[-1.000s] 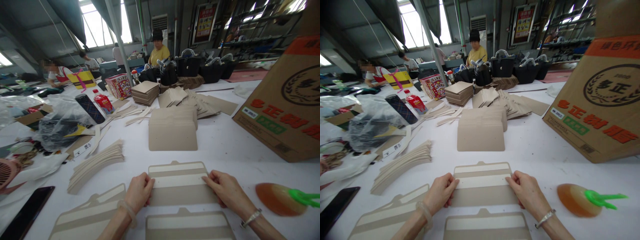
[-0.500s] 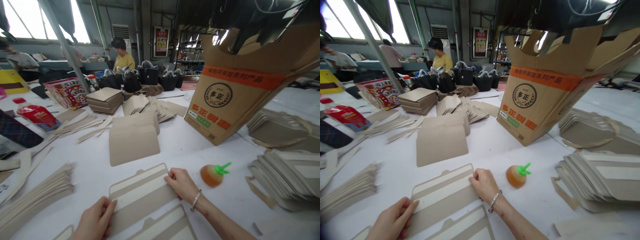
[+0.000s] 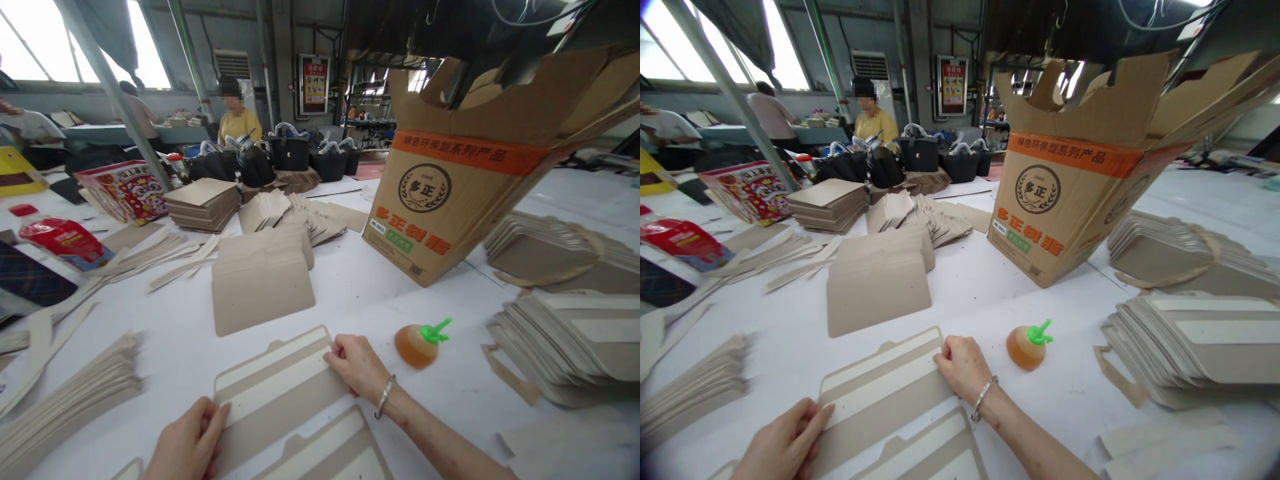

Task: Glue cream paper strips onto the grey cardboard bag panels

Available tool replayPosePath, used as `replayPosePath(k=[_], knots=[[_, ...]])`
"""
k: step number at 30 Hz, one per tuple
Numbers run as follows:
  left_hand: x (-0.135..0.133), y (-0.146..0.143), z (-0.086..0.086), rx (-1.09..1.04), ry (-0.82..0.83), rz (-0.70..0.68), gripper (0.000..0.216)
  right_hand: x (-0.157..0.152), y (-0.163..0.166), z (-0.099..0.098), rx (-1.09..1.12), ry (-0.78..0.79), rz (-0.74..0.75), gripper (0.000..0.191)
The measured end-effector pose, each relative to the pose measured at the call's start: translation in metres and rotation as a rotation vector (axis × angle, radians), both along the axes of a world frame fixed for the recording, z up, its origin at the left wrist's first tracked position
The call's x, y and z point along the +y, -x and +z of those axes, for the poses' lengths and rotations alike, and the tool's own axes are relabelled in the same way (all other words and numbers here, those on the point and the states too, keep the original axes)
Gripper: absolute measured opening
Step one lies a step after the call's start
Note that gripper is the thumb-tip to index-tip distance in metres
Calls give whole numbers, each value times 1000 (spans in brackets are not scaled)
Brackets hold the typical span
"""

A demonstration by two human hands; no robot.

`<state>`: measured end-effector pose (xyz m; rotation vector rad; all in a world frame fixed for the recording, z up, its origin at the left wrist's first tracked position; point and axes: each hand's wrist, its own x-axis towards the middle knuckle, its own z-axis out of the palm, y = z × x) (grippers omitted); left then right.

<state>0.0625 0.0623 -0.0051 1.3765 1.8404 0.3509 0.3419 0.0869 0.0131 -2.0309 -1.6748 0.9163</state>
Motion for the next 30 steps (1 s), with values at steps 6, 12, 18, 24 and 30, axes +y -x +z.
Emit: replayPosePath(k=[6,12,18,24,30], knots=[[-1,-2,0,15,-13,-12,31,-1,0,3,-49,-18,4,20],[6,6,-2,255,-109,-200,31,-1,1,0,-117,-66,26,19],[1,8,5,486,-208,-295,25,-5,0,-7,-220,-170,87,3],[-3,-6,12,626,-537,-691,54,-8,2,-3,-340,-376,366,38],[-3,-15,15,678,-569,-952,62,-4,2,-10,-397,-527,851,32]])
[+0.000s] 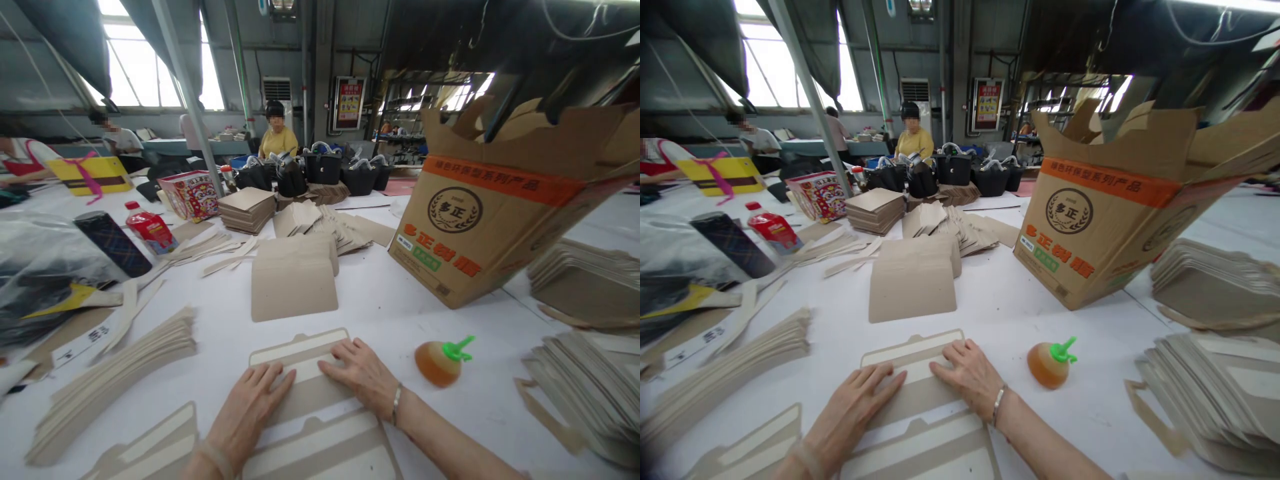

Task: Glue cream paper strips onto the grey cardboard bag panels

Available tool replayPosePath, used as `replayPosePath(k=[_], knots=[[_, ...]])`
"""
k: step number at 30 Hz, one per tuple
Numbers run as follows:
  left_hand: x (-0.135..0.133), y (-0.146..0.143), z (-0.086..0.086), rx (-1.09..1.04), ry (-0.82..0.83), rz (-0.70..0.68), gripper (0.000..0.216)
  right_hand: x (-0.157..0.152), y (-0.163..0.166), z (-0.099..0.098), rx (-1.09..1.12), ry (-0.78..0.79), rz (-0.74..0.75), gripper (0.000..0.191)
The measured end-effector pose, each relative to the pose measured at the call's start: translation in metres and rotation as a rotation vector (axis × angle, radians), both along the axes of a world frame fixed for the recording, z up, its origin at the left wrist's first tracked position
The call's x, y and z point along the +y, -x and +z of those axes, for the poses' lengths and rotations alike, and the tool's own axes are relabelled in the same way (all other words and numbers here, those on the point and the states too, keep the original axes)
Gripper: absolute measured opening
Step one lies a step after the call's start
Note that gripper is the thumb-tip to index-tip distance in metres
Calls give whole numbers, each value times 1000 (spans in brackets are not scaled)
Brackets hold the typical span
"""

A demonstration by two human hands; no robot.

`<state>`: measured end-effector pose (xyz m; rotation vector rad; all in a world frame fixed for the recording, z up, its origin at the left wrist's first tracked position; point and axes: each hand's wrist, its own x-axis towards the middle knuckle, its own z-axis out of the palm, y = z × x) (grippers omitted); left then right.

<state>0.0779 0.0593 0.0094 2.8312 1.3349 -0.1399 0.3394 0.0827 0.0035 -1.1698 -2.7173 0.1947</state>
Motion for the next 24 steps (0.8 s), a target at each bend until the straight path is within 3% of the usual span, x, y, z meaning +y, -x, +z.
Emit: replayPosePath(k=[4,8,11,13,16,20,24], knots=[[-2,-6,0,-21,4,22,59,3,2,1,-26,-22,59,30],[-2,-9,6,-105,21,73,56,-2,7,10,5,11,0,35],[-10,0,17,-200,-7,192,50,-21,4,19,68,31,-177,32],[-24,10,24,-260,-55,309,35,-39,-5,24,112,46,-311,22],[-56,23,31,-359,14,533,29,-66,-22,27,178,206,-512,12],[-96,25,21,-387,282,746,35,-88,-33,23,169,381,-700,15],[-109,15,3,-380,271,787,34,-95,-24,15,152,362,-744,16]])
